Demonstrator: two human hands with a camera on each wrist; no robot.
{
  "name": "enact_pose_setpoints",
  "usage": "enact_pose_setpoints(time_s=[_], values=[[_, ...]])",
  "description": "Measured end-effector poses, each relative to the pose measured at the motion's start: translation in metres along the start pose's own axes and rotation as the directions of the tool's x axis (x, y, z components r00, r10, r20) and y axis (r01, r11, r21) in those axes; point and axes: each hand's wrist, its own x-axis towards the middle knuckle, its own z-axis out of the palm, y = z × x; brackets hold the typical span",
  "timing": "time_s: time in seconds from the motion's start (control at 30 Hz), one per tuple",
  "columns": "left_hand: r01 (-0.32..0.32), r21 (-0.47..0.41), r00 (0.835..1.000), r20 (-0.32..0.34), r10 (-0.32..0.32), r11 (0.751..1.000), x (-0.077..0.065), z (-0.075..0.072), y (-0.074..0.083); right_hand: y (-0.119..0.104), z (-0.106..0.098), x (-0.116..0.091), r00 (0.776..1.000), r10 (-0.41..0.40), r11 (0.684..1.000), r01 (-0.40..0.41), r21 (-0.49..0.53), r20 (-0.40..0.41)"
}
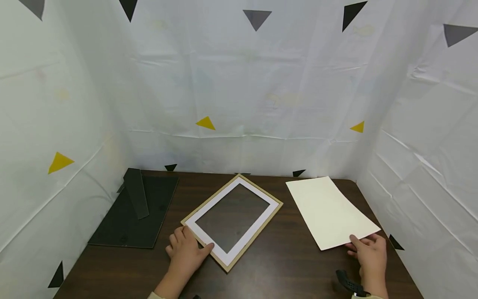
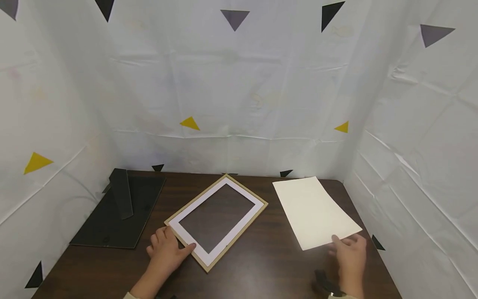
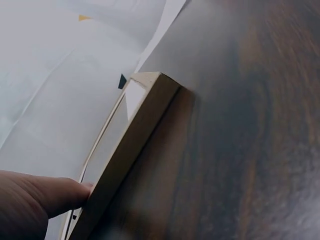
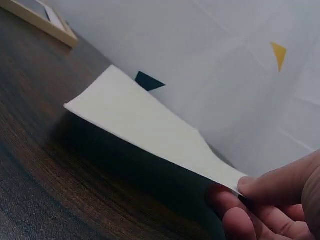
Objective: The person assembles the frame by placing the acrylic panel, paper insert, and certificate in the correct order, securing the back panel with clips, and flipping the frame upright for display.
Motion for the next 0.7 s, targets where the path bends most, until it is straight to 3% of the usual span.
enact_pose_setpoints(time_s=[0.1,0.37,0.53,0.7], values=[[-0.002,-0.029,1.000,0.003,0.002,1.000,0.002,-0.001,-0.001,0.000,0.000,0.000,0.999,0.029,0.998,-0.030,0.054,0.013],[0.020,-0.055,0.995,0.104,-0.014,0.998,0.007,-0.005,-0.002,0.004,-0.002,0.000,1.000,-0.009,1.000,0.009,0.001,0.013],[0.016,-0.110,0.998,0.064,-0.009,0.994,0.011,-0.003,-0.002,0.002,-0.005,-0.001,0.999,-0.046,0.993,0.045,0.113,0.002],[-0.006,-0.153,1.000,0.004,0.007,0.988,0.012,0.000,-0.003,-0.001,-0.008,0.001,1.000,-0.023,0.978,0.026,0.206,-0.014]])
